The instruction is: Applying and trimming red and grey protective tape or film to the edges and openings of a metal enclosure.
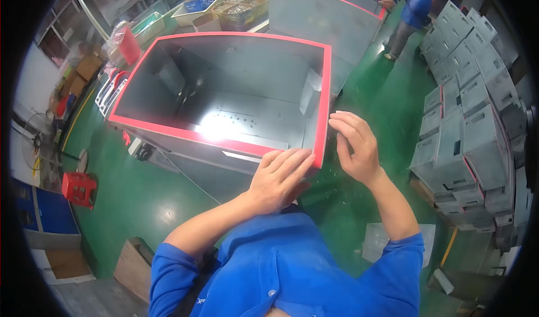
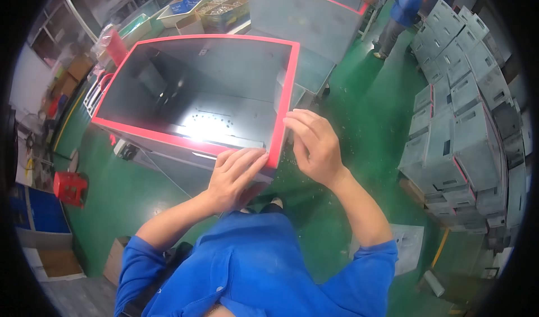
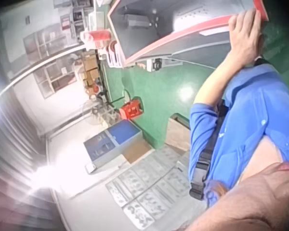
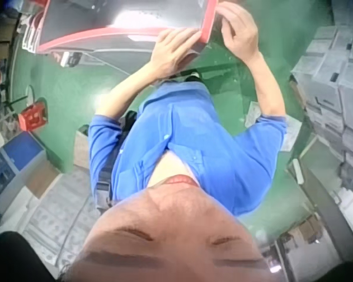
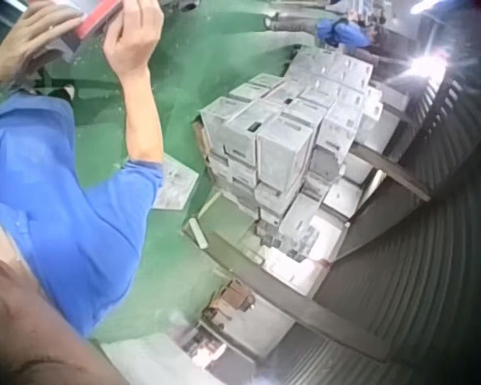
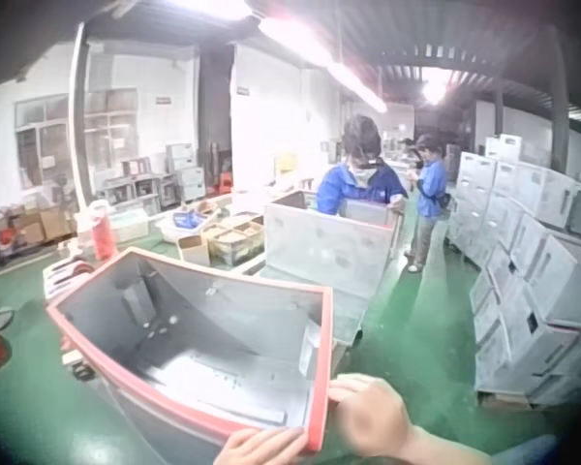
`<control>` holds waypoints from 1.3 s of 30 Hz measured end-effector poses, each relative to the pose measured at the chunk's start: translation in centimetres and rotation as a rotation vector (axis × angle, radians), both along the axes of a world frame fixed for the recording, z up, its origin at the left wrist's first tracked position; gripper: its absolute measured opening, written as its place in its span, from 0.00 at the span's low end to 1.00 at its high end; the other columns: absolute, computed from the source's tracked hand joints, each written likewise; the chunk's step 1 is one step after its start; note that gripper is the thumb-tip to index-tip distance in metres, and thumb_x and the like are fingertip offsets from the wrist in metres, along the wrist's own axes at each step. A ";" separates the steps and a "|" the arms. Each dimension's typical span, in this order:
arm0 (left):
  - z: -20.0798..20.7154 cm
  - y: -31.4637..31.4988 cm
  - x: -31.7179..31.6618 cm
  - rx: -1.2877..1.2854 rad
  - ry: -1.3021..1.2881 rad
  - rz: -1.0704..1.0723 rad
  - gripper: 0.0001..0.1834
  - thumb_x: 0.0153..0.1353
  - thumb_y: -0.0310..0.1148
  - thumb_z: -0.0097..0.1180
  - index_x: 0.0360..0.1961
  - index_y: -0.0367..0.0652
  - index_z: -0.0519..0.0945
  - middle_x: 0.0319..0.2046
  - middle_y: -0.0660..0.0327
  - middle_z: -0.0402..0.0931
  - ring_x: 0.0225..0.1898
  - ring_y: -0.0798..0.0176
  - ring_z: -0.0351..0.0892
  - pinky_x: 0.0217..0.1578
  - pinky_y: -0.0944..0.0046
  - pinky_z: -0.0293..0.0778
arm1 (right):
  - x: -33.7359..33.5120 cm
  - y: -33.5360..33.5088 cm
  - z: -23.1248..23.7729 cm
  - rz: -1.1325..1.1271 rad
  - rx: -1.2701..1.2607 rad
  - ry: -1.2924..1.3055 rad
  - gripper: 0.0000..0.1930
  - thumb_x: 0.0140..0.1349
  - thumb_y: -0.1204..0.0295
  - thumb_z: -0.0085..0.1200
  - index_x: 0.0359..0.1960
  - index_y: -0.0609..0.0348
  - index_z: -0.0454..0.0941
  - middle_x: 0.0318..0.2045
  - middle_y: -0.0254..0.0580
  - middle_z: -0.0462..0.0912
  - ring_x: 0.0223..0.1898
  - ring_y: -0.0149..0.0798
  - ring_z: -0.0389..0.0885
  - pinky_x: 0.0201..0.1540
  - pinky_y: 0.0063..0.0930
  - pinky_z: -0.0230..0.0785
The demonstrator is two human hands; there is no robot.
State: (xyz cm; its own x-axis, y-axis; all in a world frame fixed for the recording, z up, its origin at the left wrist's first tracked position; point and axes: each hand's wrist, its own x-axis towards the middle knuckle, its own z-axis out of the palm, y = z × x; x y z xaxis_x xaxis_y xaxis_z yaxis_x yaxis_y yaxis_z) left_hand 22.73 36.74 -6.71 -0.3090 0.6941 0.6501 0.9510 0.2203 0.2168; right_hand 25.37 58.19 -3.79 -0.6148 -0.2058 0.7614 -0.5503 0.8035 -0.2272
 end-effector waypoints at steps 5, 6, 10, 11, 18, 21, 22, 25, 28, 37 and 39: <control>0.2 0.8 0.8 -0.009 0.083 0.097 0.30 0.39 0.33 0.59 0.49 0.42 0.73 0.50 0.60 0.70 0.48 0.59 0.69 0.46 0.60 0.63 | -0.8 0.0 -1.4 0.104 0.245 0.008 0.19 0.50 0.80 0.46 0.46 0.65 0.72 0.47 0.50 0.75 0.51 0.49 0.73 0.53 0.39 0.64; 0.3 0.9 0.9 -0.010 0.072 0.111 0.30 0.39 0.32 0.59 0.49 0.42 0.73 0.50 0.61 0.70 0.48 0.59 0.69 0.46 0.60 0.63 | -1.1 0.0 -1.7 0.132 0.297 -0.021 0.19 0.50 0.79 0.45 0.47 0.66 0.72 0.48 0.50 0.74 0.52 0.49 0.72 0.55 0.40 0.63; -0.2 1.5 1.7 -0.006 0.071 0.189 0.26 0.42 0.33 0.56 0.48 0.43 0.75 0.50 0.64 0.72 0.47 0.60 0.70 0.46 0.62 0.61 | -3.3 1.3 -2.1 0.126 0.316 -0.018 0.20 0.52 0.78 0.43 0.49 0.66 0.70 0.50 0.52 0.73 0.54 0.49 0.71 0.58 0.41 0.61; -0.2 1.5 1.8 -0.013 0.075 0.208 0.26 0.43 0.33 0.56 0.48 0.44 0.75 0.50 0.64 0.72 0.47 0.60 0.70 0.45 0.62 0.61 | -4.6 2.2 -2.5 0.123 0.290 -0.015 0.22 0.53 0.78 0.42 0.52 0.67 0.67 0.52 0.54 0.70 0.55 0.50 0.69 0.59 0.42 0.60; -0.7 2.0 1.9 -0.056 0.078 0.250 0.24 0.46 0.40 0.60 0.47 0.47 0.76 0.51 0.65 0.73 0.51 0.57 0.68 0.47 0.60 0.55 | -17.2 10.0 -3.5 -0.143 0.337 -0.043 0.26 0.51 0.83 0.40 0.56 0.67 0.62 0.56 0.55 0.65 0.60 0.50 0.62 0.63 0.39 0.53; -0.7 1.7 2.4 -0.052 0.025 0.248 0.24 0.47 0.38 0.60 0.48 0.45 0.75 0.51 0.63 0.73 0.55 0.55 0.67 0.52 0.58 0.54 | -19.1 10.4 -3.5 -0.151 0.324 -0.062 0.26 0.51 0.83 0.39 0.57 0.67 0.61 0.57 0.56 0.64 0.60 0.51 0.61 0.62 0.39 0.53; -0.8 1.5 2.4 -0.068 0.024 0.249 0.24 0.48 0.37 0.59 0.48 0.45 0.75 0.52 0.62 0.72 0.55 0.56 0.67 0.53 0.57 0.53 | -18.6 9.8 -3.7 -0.163 0.330 -0.067 0.26 0.51 0.83 0.39 0.56 0.67 0.61 0.57 0.56 0.64 0.60 0.51 0.61 0.62 0.39 0.53; -1.1 1.3 2.3 -0.067 0.019 0.234 0.24 0.49 0.35 0.58 0.50 0.44 0.74 0.53 0.62 0.71 0.55 0.58 0.68 0.58 0.55 0.51 | -15.1 7.3 -2.8 -0.145 0.312 -0.062 0.25 0.51 0.84 0.39 0.55 0.68 0.62 0.57 0.57 0.65 0.60 0.52 0.61 0.62 0.41 0.53; -1.1 0.5 1.7 -0.100 0.086 0.166 0.24 0.50 0.33 0.57 0.51 0.44 0.73 0.53 0.63 0.71 0.56 0.58 0.66 0.59 0.55 0.51 | -6.9 2.6 -1.8 -0.034 0.291 -0.138 0.24 0.52 0.82 0.40 0.54 0.72 0.63 0.56 0.61 0.65 0.59 0.56 0.63 0.61 0.44 0.55; -2.0 -15.2 -2.3 -0.105 -0.159 -0.080 0.32 0.44 0.26 0.60 0.55 0.40 0.68 0.55 0.53 0.66 0.60 0.46 0.60 0.57 0.49 0.59 | 7.6 -9.7 -1.3 -0.386 0.384 -0.248 0.22 0.51 0.78 0.46 0.50 0.75 0.67 0.51 0.62 0.70 0.55 0.56 0.67 0.58 0.46 0.59; -1.8 -20.3 -3.8 -0.132 -0.171 0.003 0.35 0.42 0.24 0.63 0.56 0.39 0.67 0.56 0.51 0.65 0.61 0.44 0.58 0.57 0.50 0.60 | 7.7 -11.4 -0.9 -0.431 0.306 -0.272 0.23 0.53 0.76 0.46 0.52 0.74 0.66 0.52 0.60 0.69 0.56 0.55 0.66 0.59 0.45 0.58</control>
State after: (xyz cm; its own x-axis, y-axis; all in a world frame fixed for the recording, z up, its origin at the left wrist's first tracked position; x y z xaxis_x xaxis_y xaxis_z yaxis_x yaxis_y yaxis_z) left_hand 18.93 16.49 -8.50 -0.4091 0.7690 0.4912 0.9022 0.2603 0.3439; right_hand 33.02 46.78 -4.66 -0.8566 -0.0791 0.5100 -0.1141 0.9928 -0.0377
